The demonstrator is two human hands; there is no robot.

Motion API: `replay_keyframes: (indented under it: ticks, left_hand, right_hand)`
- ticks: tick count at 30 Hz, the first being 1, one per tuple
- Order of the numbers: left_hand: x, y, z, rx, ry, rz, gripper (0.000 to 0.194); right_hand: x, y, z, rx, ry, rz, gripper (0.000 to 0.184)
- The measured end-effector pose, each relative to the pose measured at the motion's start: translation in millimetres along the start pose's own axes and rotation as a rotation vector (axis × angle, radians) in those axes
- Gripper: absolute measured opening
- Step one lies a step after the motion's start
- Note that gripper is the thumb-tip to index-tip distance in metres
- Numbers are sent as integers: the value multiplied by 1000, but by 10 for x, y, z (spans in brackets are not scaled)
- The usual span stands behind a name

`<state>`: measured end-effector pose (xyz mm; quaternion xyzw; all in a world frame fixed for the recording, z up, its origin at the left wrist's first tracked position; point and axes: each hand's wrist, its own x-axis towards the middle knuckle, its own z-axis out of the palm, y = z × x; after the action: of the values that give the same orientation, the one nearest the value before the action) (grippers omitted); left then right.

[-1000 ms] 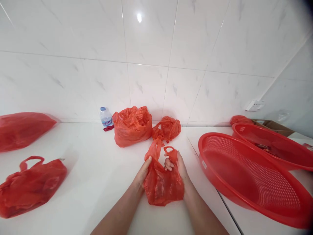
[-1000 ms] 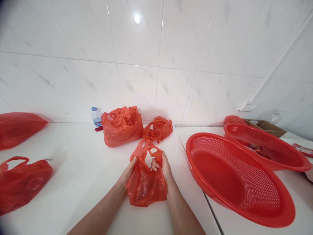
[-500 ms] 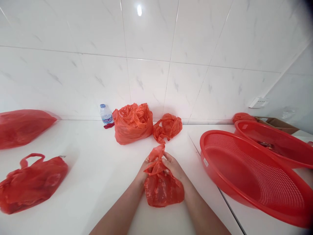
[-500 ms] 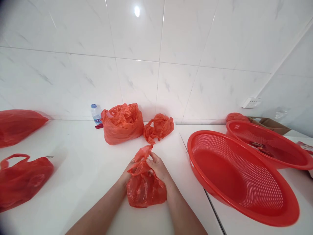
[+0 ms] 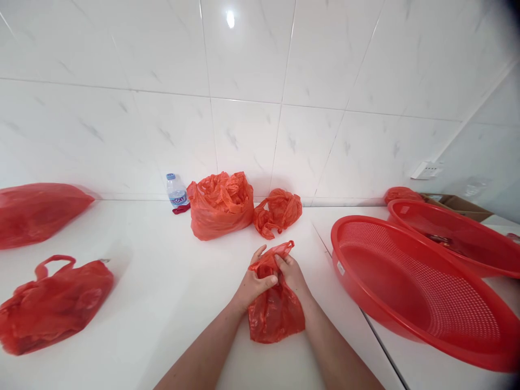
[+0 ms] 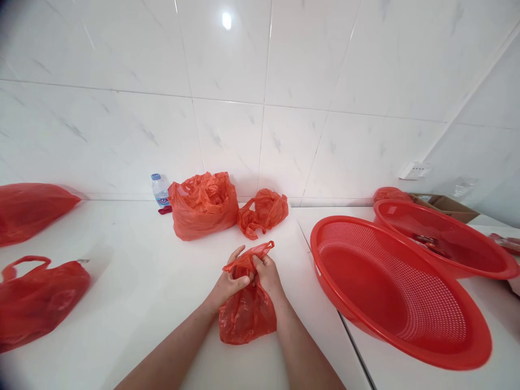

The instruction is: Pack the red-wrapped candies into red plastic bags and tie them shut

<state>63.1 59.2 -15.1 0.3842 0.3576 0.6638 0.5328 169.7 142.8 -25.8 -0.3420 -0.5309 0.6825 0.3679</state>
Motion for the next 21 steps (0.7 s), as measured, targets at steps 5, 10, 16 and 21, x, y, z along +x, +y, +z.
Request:
replay_keyframes:
  ticks: [5,10,16,21]
  left_hand:
    - [0,53,22,-53,22,-58,49]
    - [17,59,-2,-89,15,-147,45]
    - [52,-35,-97,-122,234,-151,46]
    - [59,-36,-108,-168,216,-89,33]
  right_hand:
    - [-117,-85,45,-118,-127,-88,36]
    - [-202,-214,-31,3,-249,-51,59]
    - [-177,-201,-110,26,-289,8,32]
    - [-152,-185,-79,-60,-216,-28,36]
